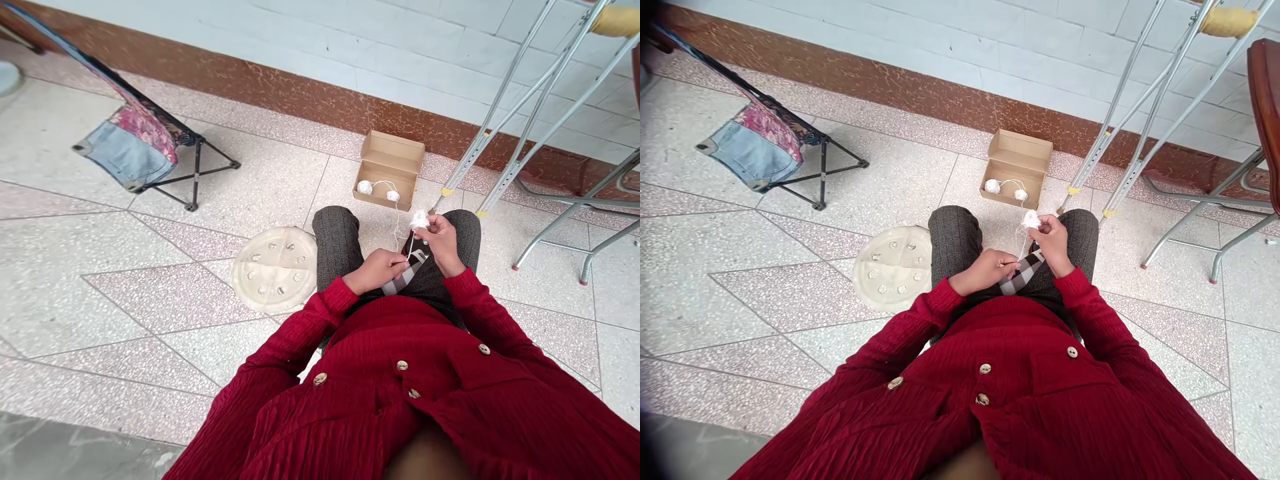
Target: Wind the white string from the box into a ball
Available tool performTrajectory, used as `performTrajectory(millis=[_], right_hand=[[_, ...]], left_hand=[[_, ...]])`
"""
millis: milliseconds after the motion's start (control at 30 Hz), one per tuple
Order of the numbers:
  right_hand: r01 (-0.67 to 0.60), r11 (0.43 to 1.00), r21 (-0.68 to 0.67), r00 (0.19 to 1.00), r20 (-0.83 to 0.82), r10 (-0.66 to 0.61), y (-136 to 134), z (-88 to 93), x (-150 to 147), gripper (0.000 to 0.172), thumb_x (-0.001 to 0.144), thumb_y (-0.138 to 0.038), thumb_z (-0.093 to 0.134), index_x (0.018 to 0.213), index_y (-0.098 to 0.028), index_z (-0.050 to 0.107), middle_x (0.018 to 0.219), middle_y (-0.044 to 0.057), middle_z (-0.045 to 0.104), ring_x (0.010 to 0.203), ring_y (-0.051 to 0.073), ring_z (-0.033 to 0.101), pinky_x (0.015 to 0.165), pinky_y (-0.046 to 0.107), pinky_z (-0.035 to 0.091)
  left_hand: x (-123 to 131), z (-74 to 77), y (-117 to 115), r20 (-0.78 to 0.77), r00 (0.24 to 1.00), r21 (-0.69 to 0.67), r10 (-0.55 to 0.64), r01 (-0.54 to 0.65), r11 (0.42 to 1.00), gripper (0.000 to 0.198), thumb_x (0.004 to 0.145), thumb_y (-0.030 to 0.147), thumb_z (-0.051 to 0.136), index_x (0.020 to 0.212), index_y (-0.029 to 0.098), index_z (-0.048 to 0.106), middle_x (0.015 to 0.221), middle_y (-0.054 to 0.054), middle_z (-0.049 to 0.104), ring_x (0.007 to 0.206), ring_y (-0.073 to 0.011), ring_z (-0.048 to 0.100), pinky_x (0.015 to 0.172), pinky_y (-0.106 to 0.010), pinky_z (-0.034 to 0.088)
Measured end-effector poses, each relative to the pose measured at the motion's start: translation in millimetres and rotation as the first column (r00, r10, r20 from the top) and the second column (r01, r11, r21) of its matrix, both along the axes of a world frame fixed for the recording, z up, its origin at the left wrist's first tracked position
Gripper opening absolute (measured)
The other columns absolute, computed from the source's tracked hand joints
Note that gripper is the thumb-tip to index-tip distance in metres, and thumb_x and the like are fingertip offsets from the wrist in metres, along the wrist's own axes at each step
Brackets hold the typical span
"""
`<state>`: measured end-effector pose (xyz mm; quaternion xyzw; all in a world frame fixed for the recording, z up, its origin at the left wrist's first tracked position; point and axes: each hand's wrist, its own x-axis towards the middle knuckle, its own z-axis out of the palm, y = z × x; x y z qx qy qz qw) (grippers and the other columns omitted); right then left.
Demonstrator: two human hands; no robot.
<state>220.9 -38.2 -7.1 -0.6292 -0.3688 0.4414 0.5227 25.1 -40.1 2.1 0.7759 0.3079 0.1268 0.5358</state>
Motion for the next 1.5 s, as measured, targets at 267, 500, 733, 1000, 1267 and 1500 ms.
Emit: performTrajectory(millis=[267, 500, 733, 1000, 1267, 1500], right_hand=[[-0.450, 0.888, -0.092, 0.892, -0.106, 0.440, -37, -6.2, -18, 0.032, 0.057, -0.024, 0.082, 0.086, -0.022, 0.068, 0.079, -0.002, 0.064, 0.071, 0.016, 0.060, 0.065, 0.032, 0.055], [-0.426, 0.901, -0.078, 0.851, -0.372, 0.370, -34, 46.9, -11, 0.030, 0.063, -0.029, 0.087, 0.085, -0.021, 0.069, 0.083, 0.001, 0.071, 0.069, 0.015, 0.062, 0.062, 0.029, 0.055], [-0.038, 0.999, 0.020, 0.982, 0.187, 0.033, 3, -4.0, 11, 0.024, 0.058, -0.026, 0.080, 0.074, -0.021, 0.062, 0.072, -0.002, 0.061, 0.064, 0.015, 0.055, 0.062, 0.030, 0.049], [-0.644, 0.756, -0.114, 0.750, -0.287, 0.596, -37, 17.6, -12, 0.033, 0.057, -0.021, 0.085, 0.086, -0.020, 0.069, 0.078, -0.001, 0.068, 0.070, 0.015, 0.061, 0.064, 0.029, 0.052], [-0.112, 0.993, -0.047, 0.983, -0.150, 0.104, -2, 21.9, 8, 0.032, 0.058, -0.029, 0.085, 0.079, -0.020, 0.063, 0.074, -0.002, 0.064, 0.064, 0.014, 0.058, 0.061, 0.030, 0.054], [-0.448, 0.893, -0.048, 0.864, 0.234, 0.446, -22, -12.5, -6, 0.021, 0.060, -0.016, 0.073, 0.080, -0.020, 0.066, 0.086, -0.001, 0.058, 0.072, 0.014, 0.056, 0.070, 0.028, 0.048]], left_hand=[[-26, 13.0, 40, 0.017, 0.994, 0.334, 0.107, -0.106, 0.937, 0.026, 0.094, 0.028, 0.053, 0.076, 0.019, 0.069, 0.076, 0.000, 0.072, 0.075, -0.0146, 0.061, 0.102, -0.034, 0.042], [-10, 4.2, 26, 0.153, 0.977, -0.050, 0.151, -0.144, 0.988, 0.041, 0.096, 0.036, 0.050, 0.065, 0.014, 0.064, 0.068, 0.000, 0.065, 0.068, -0.0119, 0.057, 0.070, -0.023, 0.043], [-10, 9.4, 1, 0.019, 1.000, 0.036, 0.015, -0.015, 0.999, 0.042, 0.096, 0.036, 0.051, 0.061, 0.015, 0.061, 0.061, 0.001, 0.059, 0.061, -0.0114, 0.050, 0.067, -0.024, 0.040], [-27, 14.8, 34, 0.072, 0.987, 0.145, 0.144, -0.153, 0.978, 0.040, 0.095, 0.041, 0.051, 0.067, 0.017, 0.064, 0.066, 0.000, 0.062, 0.070, -0.0138, 0.054, 0.080, -0.027, 0.044], [-8, 4.9, 3, 0.080, 0.992, -0.116, 0.096, -0.087, 0.989, 0.042, 0.097, 0.037, 0.048, 0.066, 0.014, 0.063, 0.066, 0.000, 0.064, 0.063, -0.0110, 0.054, 0.069, -0.022, 0.042], [-26, 10.8, 22, 0.024, 0.993, 0.341, 0.116, -0.117, 0.933, 0.027, 0.095, 0.026, 0.056, 0.075, 0.018, 0.071, 0.078, -0.001, 0.072, 0.075, -0.0139, 0.062, 0.105, -0.035, 0.041]])
